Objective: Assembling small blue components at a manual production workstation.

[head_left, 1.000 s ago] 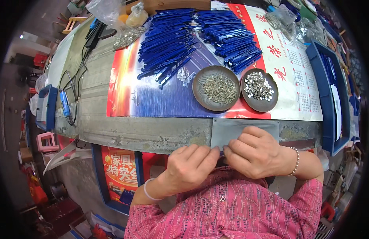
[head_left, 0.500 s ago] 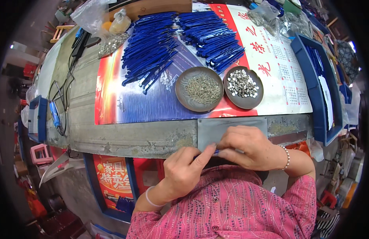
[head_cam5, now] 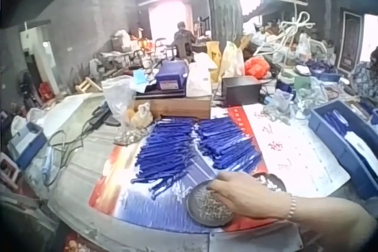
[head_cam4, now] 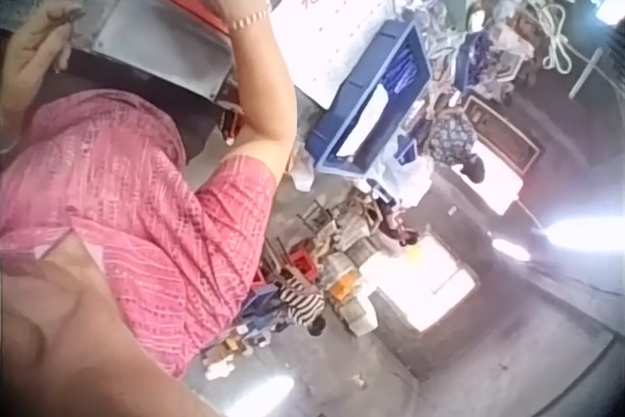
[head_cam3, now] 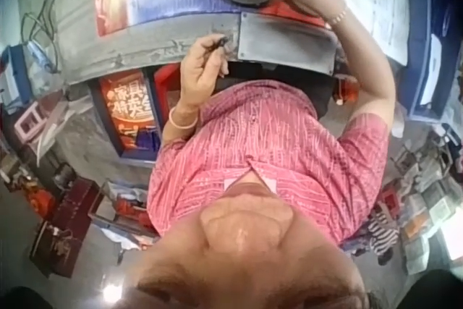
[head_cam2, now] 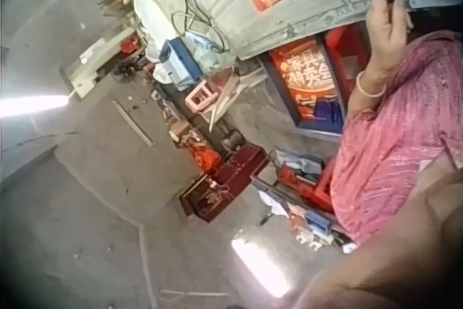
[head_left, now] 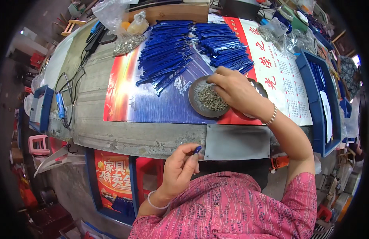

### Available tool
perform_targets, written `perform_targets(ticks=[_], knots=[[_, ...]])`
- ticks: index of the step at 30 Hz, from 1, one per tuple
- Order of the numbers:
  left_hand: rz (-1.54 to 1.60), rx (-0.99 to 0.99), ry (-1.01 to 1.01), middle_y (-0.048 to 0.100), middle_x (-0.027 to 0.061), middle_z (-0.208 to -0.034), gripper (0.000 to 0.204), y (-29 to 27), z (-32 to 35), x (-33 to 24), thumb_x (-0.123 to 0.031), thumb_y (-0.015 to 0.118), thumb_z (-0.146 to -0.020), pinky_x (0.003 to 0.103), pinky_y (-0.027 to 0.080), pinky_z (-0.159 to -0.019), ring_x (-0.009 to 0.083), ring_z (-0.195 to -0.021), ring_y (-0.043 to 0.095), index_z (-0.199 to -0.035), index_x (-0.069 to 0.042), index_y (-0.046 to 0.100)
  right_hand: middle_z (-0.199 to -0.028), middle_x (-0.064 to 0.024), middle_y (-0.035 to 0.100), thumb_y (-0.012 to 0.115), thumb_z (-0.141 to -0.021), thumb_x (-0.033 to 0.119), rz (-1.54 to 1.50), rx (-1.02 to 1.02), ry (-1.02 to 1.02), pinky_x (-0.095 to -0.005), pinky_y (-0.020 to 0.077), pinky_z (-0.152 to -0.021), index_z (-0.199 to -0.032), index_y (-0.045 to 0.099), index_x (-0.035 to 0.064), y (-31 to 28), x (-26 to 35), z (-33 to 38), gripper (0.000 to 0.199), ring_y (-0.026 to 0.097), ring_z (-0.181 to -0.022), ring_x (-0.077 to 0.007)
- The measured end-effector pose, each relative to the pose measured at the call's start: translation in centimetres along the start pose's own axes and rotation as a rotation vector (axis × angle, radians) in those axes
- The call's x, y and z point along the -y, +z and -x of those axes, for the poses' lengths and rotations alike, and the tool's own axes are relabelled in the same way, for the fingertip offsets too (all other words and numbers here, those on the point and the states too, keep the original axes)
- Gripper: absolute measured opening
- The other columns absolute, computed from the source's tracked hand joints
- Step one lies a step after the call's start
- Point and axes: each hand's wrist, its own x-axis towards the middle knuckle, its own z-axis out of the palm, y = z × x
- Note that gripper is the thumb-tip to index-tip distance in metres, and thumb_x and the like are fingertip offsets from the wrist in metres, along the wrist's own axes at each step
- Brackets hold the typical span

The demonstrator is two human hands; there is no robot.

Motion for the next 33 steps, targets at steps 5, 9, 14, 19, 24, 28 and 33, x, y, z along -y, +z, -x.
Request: perform_targets(ticks=[5, 9, 14, 19, 24, 28, 33], knots=[[0.025, -0.040, -0.027, 0.059, 0.0057, -0.092, 0.023, -0.7, 0.5, 0.4, -0.004, 0.049, -0.095, 0.018, 0.041, -0.055, 0.0064, -0.062, 0.051, -0.117, 0.002, 0.049, -0.091, -0.0115, 0.055, 0.055, -0.083, 0.006, 0.284, 0.080, -0.069, -0.0389, 0.0409, -0.073, -0.095, 0.061, 0.0059, 2.5, -2.3, -4.5, 0.014, 0.056, -0.088, -0.0297], [0.022, -0.045, -0.040, 0.059, 0.0055, -0.092, 0.023, -1.5, 0.6, 0.8, -0.004, 0.049, -0.095, 0.018, 0.040, -0.055, 0.0059, -0.062, 0.050, -0.118, 0.002, 0.049, -0.092, -0.0095, 0.054, 0.054, -0.083, 0.006, 0.379, 0.100, -0.103, -0.0364, 0.0388, -0.075, -0.097, 0.062, 0.0079, 3.3, -3.1, -6.3, 0.017, 0.055, -0.090, -0.0252], [0.011, -0.049, -0.042, 0.059, 0.0054, -0.092, 0.023, -2.1, 0.4, 0.9, -0.002, 0.049, -0.095, 0.018, 0.040, -0.055, 0.0056, -0.062, 0.050, -0.117, 0.003, 0.049, -0.092, -0.0087, 0.055, 0.056, -0.078, 0.004, 0.403, 0.107, -0.128, -0.0369, 0.0388, -0.076, -0.096, 0.063, 0.0085, 3.6, -3.1, -7.2, 0.020, 0.055, -0.092, -0.0245], [0.036, -0.054, -0.030, 0.059, 0.0057, -0.092, 0.023, -2.3, 0.0, 1.1, -0.002, 0.048, -0.095, 0.018, 0.040, -0.056, 0.0054, -0.062, 0.049, -0.117, 0.003, 0.049, -0.092, -0.0082, 0.054, 0.053, -0.082, 0.007, 0.440, 0.143, -0.141, -0.0348, 0.0376, -0.076, -0.101, 0.064, 0.0080, 4.0, -3.3, -7.6, 0.021, 0.055, -0.091, -0.0230], [0.035, -0.044, -0.030, 0.059, 0.0064, -0.091, 0.023, -2.5, -0.1, 1.2, -0.001, 0.048, -0.095, 0.018, 0.040, -0.056, 0.0054, -0.062, 0.049, -0.117, 0.004, 0.049, -0.090, -0.0089, 0.054, 0.052, -0.084, 0.010, 0.454, 0.131, -0.174, -0.0356, 0.0377, -0.075, -0.090, 0.062, 0.0075, 4.1, -3.5, -7.9, 0.011, 0.055, -0.089, -0.0229], [0.042, -0.058, -0.037, 0.059, 0.0069, -0.092, 0.023, -2.6, -0.5, 1.3, -0.001, 0.048, -0.094, 0.018, 0.039, -0.055, 0.0052, -0.061, 0.049, -0.117, 0.004, 0.049, -0.085, -0.0078, 0.055, 0.056, -0.080, 0.009, 0.451, 0.182, -0.236, -0.0365, 0.0393, -0.075, -0.080, 0.058, 0.0064, 4.2, -4.2, -9.1, 0.004, 0.056, -0.086, -0.0249], [0.135, -0.094, -0.053, 0.059, 0.0071, -0.092, 0.023, -2.3, -0.8, 0.9, -0.001, 0.048, -0.094, 0.018, 0.039, -0.053, 0.0055, -0.060, 0.049, -0.117, 0.004, 0.049, -0.084, -0.0117, 0.060, 0.058, -0.071, 0.007, 0.485, 0.380, -0.242, -0.0404, 0.0451, -0.072, -0.079, 0.058, 0.0035, 3.9, -5.0, -10.9, 0.009, 0.060, -0.082, -0.0297]])
